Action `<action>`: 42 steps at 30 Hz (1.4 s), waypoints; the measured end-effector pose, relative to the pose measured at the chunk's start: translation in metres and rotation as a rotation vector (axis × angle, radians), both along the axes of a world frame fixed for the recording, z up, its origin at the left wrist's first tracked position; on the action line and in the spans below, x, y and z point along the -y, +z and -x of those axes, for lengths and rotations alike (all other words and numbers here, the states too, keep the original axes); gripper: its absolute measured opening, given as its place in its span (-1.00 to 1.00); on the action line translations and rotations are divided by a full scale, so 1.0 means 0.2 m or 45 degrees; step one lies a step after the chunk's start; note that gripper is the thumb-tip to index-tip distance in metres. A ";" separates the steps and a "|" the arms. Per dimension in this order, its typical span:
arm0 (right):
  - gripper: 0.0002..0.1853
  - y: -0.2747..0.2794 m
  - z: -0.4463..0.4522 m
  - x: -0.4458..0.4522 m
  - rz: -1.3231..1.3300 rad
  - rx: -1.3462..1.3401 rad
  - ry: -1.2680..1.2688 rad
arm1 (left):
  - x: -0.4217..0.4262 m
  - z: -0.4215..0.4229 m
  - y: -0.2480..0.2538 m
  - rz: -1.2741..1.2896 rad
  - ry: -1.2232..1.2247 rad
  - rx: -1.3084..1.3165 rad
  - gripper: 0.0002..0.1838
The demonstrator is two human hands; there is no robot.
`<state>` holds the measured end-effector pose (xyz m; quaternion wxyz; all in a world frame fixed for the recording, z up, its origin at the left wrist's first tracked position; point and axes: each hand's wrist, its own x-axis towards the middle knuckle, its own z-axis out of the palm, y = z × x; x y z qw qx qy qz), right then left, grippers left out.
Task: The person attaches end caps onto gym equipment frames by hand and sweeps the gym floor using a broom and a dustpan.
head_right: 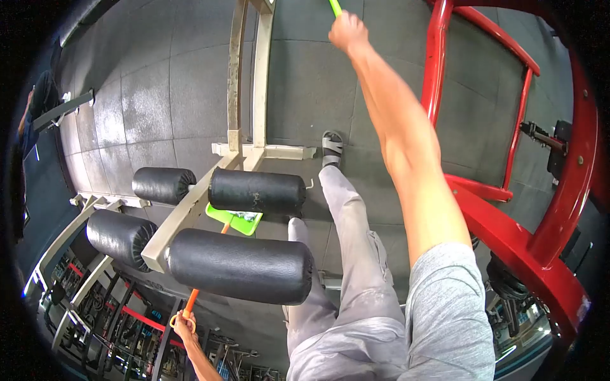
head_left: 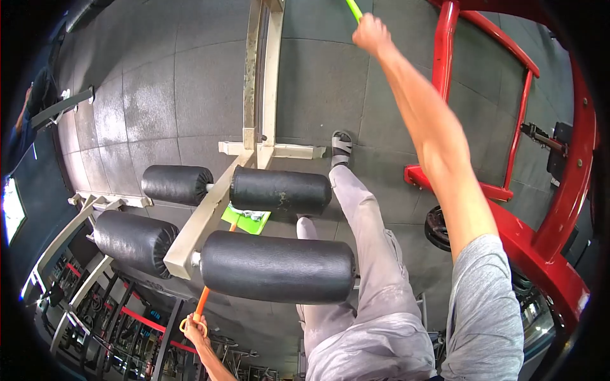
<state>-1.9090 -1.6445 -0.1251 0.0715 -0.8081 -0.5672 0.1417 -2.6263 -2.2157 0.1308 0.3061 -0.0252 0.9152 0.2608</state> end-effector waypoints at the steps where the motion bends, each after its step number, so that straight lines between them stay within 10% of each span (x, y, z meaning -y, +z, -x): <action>1: -0.65 -0.10 0.02 0.16 -0.116 0.091 0.099 | -0.01 0.00 0.00 0.004 -0.013 0.015 -0.71; 10: -0.39 0.63 0.24 2.24 0.425 0.004 0.231 | -0.02 0.08 0.00 0.028 -0.011 0.032 -0.74; 19: -0.53 1.53 0.31 2.70 0.510 -0.278 -0.410 | 0.09 0.13 -0.02 0.004 0.024 -0.001 -0.65; 23: -0.54 1.39 0.08 2.35 0.230 -0.183 -0.277 | 0.09 0.10 -0.02 0.017 0.014 -0.053 -0.66; 28: -0.64 0.55 -0.47 1.41 -0.357 -0.105 -0.080 | 0.04 0.10 -0.01 0.094 0.044 -0.050 -0.68; 32: -0.60 0.23 -0.53 0.90 0.021 0.013 -0.451 | 0.03 0.13 -0.01 0.074 0.011 -0.027 -0.70; 39: -0.47 0.20 0.06 2.27 -0.104 -0.044 -0.249 | 0.02 0.09 0.00 -0.040 0.039 -0.030 -0.70; 42: -0.42 0.63 0.57 2.92 0.267 -0.283 -0.540 | 0.04 0.11 0.04 -0.030 -0.004 0.021 -0.71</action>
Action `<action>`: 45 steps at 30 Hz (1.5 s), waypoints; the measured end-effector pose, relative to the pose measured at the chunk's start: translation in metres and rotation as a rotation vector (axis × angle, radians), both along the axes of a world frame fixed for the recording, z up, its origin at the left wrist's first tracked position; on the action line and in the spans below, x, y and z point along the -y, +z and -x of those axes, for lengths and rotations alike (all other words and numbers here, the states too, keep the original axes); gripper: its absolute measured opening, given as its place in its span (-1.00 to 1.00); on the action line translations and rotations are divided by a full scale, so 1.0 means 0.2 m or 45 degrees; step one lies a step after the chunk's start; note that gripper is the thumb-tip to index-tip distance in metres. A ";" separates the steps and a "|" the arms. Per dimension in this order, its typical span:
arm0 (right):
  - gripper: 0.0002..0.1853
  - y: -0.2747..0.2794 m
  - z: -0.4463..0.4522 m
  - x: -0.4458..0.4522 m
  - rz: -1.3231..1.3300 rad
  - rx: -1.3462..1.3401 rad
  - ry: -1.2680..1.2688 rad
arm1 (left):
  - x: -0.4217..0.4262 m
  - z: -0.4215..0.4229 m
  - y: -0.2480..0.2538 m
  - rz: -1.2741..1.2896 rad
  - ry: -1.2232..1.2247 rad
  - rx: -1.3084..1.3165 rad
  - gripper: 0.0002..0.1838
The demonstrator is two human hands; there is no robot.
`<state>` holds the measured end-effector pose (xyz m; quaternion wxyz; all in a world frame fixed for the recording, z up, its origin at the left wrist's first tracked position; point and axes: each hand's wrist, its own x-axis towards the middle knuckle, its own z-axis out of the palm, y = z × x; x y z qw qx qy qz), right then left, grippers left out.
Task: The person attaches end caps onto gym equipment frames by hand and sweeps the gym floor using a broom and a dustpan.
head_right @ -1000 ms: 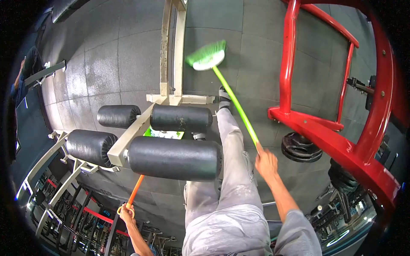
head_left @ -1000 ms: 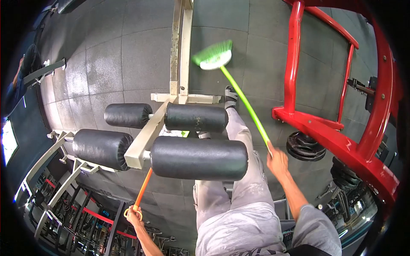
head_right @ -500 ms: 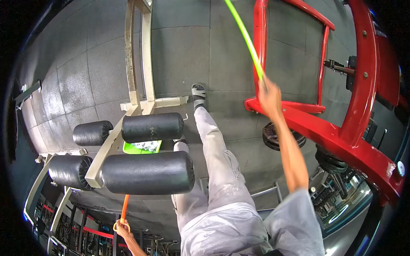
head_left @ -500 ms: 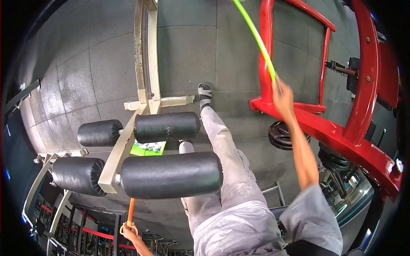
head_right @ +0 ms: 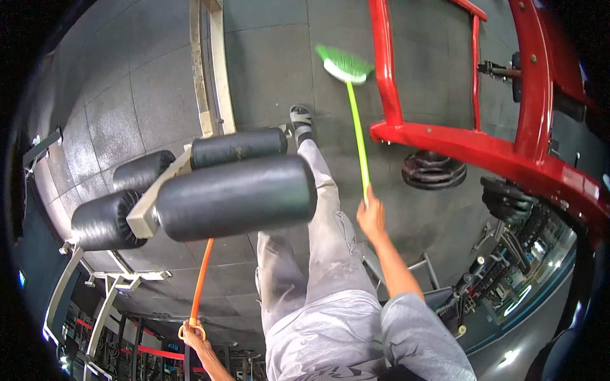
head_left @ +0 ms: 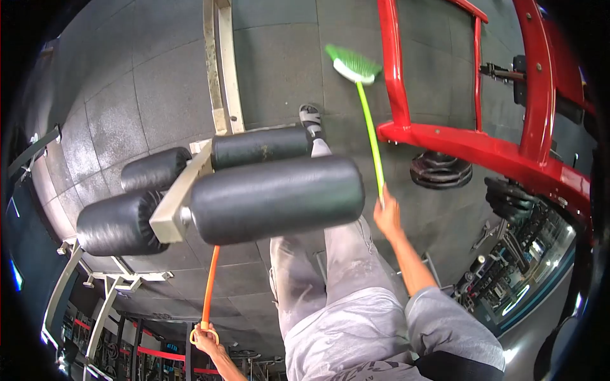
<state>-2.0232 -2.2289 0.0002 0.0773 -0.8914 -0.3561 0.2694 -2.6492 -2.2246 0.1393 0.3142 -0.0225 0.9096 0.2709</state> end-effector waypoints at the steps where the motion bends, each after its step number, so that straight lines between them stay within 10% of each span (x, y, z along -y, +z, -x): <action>1: -0.41 0.13 0.12 0.17 0.099 -0.104 -0.123 | 0.01 0.01 0.00 0.008 -0.012 0.007 -0.71; 9: -0.53 0.78 0.41 0.40 0.181 -0.155 -0.340 | 0.02 0.12 -0.05 0.061 -0.091 0.015 -0.70; 15: -0.53 0.14 -0.04 -0.29 -0.426 -0.067 0.225 | 0.04 0.13 -0.07 -0.008 -0.093 0.032 -0.74; 22: -0.51 -0.24 -0.06 -0.38 -0.122 0.230 0.490 | -0.07 0.11 -0.02 0.026 -0.122 0.106 -0.76; 32: -0.39 0.70 0.13 0.72 0.701 0.159 0.174 | -0.09 0.17 -0.02 -0.009 -0.124 0.118 -0.75; 36: -0.48 0.89 0.13 0.71 0.209 0.067 -0.016 | -0.06 0.22 -0.04 -0.075 -0.132 0.140 -0.76; 45: -0.58 0.16 -0.13 -0.23 0.008 0.299 0.313 | -0.11 0.13 0.01 -0.021 -0.132 0.191 -0.78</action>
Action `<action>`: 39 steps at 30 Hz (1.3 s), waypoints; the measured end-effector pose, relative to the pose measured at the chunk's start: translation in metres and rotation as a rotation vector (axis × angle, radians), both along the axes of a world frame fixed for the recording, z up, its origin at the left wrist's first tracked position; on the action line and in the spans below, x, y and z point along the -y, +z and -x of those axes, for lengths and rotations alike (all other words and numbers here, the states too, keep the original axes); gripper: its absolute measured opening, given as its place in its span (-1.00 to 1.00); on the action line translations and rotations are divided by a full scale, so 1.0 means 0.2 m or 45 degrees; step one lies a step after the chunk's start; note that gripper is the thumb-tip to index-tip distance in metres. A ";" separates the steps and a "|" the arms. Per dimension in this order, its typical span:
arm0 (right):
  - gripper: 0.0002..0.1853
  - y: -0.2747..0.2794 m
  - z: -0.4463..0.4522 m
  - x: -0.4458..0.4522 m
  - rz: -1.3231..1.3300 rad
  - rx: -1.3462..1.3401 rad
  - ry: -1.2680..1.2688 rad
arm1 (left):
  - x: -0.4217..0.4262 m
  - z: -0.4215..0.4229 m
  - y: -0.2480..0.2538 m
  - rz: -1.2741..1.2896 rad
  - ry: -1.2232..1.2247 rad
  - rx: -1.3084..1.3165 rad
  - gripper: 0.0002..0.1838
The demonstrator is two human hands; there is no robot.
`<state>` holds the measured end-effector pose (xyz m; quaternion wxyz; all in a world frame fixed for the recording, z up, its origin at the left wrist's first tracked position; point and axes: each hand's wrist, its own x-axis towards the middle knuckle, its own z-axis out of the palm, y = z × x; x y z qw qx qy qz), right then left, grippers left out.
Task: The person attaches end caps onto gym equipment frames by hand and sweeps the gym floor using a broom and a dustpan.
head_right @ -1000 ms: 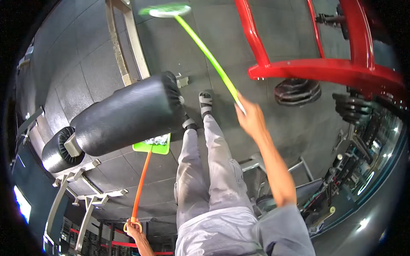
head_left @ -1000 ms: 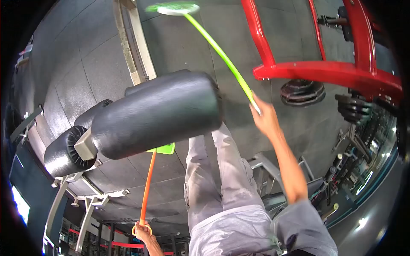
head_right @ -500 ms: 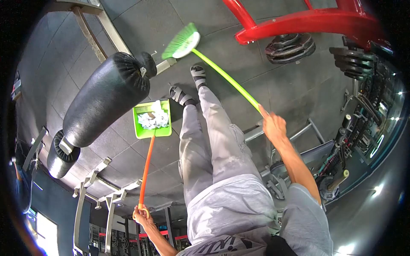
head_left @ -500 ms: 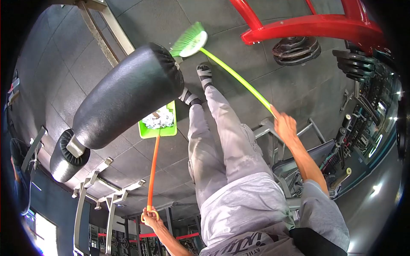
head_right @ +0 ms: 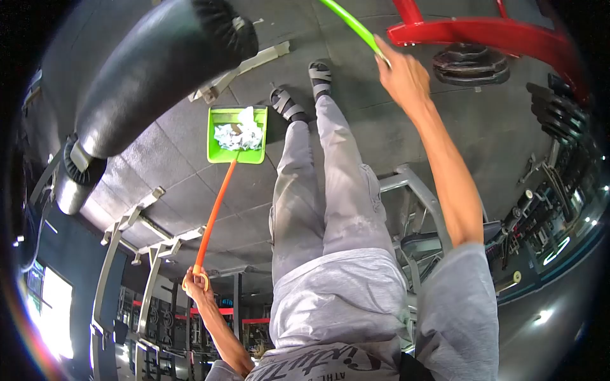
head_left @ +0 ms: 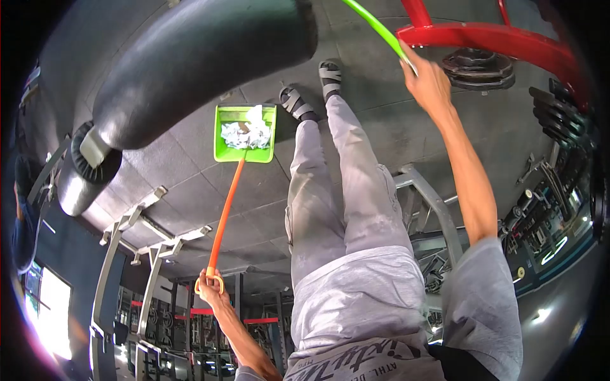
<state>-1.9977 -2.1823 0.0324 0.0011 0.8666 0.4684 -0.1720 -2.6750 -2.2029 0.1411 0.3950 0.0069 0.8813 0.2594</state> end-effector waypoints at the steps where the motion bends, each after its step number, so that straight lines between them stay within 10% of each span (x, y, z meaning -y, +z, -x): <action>1: -0.57 -0.09 0.01 -0.07 0.027 0.005 0.005 | 0.01 0.00 0.01 -0.013 0.003 0.002 -0.77; 12: -0.55 0.10 0.44 1.02 0.559 -0.236 -0.180 | -0.01 0.23 0.12 -0.073 -0.103 0.023 -0.79; 15: -0.64 0.24 0.44 0.96 0.746 -0.855 -0.898 | -0.02 0.29 0.05 -0.062 -0.230 0.061 -0.75; 24: -0.60 0.00 0.70 0.57 0.674 -0.506 -0.693 | -0.15 0.22 -0.06 -0.181 -0.403 -0.117 -0.76; 39: -0.51 -0.04 1.10 1.49 0.106 -0.386 -0.710 | -0.14 0.26 -0.08 -0.366 -0.564 0.185 -0.67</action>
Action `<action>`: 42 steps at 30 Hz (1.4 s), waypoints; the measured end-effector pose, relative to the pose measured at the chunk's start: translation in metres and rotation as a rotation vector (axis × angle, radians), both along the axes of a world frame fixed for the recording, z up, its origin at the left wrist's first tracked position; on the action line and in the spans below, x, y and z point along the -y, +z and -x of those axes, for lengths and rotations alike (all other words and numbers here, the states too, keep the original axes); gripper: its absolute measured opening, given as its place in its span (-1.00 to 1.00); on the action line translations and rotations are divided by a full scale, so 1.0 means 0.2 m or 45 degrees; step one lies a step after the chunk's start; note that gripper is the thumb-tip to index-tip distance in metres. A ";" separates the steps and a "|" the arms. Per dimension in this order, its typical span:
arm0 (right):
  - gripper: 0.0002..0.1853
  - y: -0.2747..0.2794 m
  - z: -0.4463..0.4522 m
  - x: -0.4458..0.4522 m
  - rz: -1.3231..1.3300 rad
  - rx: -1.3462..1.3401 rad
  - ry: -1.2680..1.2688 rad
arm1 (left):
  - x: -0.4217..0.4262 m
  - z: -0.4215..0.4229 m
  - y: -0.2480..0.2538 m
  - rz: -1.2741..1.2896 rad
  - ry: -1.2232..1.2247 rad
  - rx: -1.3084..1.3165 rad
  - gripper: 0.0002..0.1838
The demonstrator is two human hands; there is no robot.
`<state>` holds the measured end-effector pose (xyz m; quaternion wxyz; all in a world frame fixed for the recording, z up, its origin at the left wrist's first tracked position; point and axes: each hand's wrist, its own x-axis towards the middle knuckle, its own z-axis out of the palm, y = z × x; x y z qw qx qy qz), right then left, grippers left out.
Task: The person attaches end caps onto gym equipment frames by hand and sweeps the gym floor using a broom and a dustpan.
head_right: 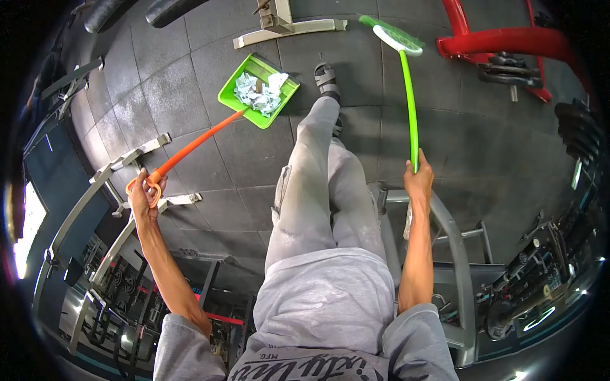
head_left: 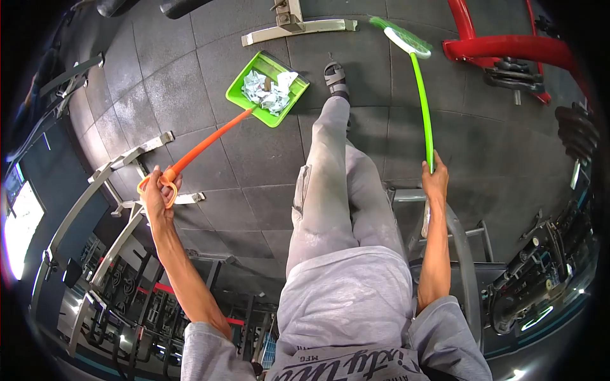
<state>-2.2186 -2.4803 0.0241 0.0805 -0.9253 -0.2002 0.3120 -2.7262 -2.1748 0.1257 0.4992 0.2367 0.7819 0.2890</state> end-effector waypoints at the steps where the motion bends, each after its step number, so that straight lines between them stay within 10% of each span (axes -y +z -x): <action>1: -0.51 0.00 0.03 0.06 0.009 0.000 -0.037 | -0.01 -0.03 0.00 -0.031 0.036 0.028 -0.64; 20: -0.50 -0.32 0.72 -0.01 -0.002 -0.053 -0.064 | -0.06 -0.04 0.14 0.029 -0.439 0.082 -0.64; 28: -0.51 0.12 1.11 0.26 -0.265 -0.669 0.207 | -0.07 -0.15 0.09 -0.019 -0.515 0.077 -0.50; 42: -0.45 0.40 0.97 0.48 0.014 -0.615 -0.668 | 0.01 0.04 0.05 0.007 -0.502 0.232 -0.58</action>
